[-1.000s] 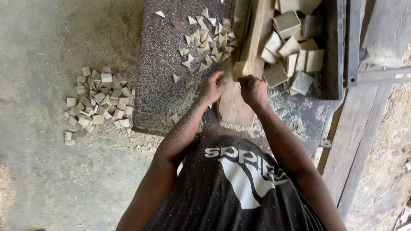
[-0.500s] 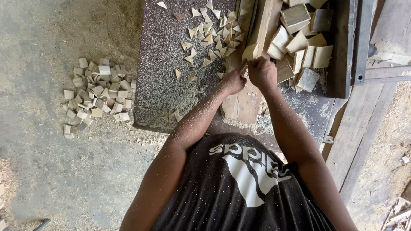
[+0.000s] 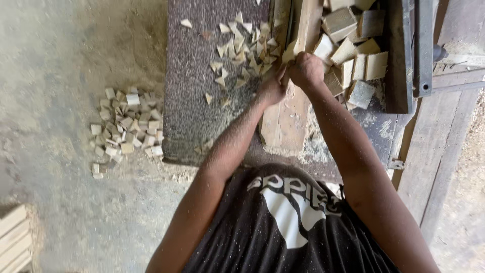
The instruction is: The person repeatedly picks up small wooden blocks and rubs their edges against a fixed blade on a workbench to shape them. The shaped pieces are placed in a pile on the bench while offcuts accumulate nearby.
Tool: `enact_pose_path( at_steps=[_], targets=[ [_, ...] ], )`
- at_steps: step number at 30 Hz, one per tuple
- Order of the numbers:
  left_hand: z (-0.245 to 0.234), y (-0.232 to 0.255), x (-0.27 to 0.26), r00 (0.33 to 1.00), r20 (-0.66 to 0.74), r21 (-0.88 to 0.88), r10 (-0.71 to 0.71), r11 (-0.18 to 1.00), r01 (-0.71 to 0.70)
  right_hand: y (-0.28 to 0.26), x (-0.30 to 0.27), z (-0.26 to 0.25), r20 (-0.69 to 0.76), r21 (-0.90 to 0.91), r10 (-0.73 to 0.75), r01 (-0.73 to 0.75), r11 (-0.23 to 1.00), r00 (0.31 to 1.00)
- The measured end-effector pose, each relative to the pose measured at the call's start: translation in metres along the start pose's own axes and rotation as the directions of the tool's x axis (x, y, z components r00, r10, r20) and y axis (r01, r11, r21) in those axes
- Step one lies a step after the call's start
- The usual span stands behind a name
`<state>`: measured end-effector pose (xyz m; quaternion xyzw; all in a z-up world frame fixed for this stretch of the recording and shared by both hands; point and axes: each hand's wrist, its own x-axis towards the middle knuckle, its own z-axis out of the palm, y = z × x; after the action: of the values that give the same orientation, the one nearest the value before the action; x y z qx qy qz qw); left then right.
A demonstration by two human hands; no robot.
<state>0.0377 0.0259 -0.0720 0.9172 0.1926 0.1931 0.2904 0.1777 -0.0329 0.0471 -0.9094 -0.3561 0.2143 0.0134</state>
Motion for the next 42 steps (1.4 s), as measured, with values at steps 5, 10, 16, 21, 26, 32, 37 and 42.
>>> enact_pose_path(
  at_steps=[5, 10, 16, 21, 26, 32, 37, 42],
  targets=[
    [-0.055, 0.050, -0.031, 0.913, 0.341, -0.140, -0.224, 0.948, 0.285, -0.002, 0.050, 0.001, 0.043, 0.072, 0.068, -0.071, 0.995, 0.997],
    [-0.135, 0.099, -0.071, 0.867, 0.411, -0.183, -0.282, 0.906, 0.382, -0.007, 0.020, -0.025, 0.107, 0.227, 0.091, -0.113, 0.967, 0.990],
    [-0.156, 0.085, -0.078, 0.979, 0.199, -0.219, 0.048, 0.976, -0.003, -0.007, -0.130, -0.014, 0.530, -0.235, -0.366, 0.547, 0.804, 0.765],
    [-0.137, 0.043, -0.078, 0.910, 0.412, -0.521, 0.053, 0.833, 0.187, 0.002, -0.188, -0.034, -0.143, 0.348, -0.364, 0.391, 0.852, 0.920],
    [-0.138, 0.040, -0.067, 0.789, 0.572, -0.797, -0.224, 0.073, 0.599, -0.006, -0.183, -0.027, 0.154, 0.664, -0.210, 0.057, 0.746, 0.966],
    [-0.104, 0.054, -0.038, 0.756, 0.394, -0.449, -0.523, 0.608, 0.655, -0.004, -0.122, 0.032, -0.354, 0.436, -0.193, 0.344, 0.831, 0.915],
    [-0.071, 0.047, -0.047, 0.997, 0.077, -0.487, -0.026, 0.871, 0.060, -0.001, -0.090, 0.035, -0.183, 0.281, -0.047, 0.098, 0.955, 0.982],
    [-0.031, 0.019, -0.033, 0.860, 0.423, -0.341, -0.286, 0.829, 0.444, -0.002, -0.071, 0.022, -0.104, 0.244, 0.021, 0.005, 0.970, 0.994]
  ],
)
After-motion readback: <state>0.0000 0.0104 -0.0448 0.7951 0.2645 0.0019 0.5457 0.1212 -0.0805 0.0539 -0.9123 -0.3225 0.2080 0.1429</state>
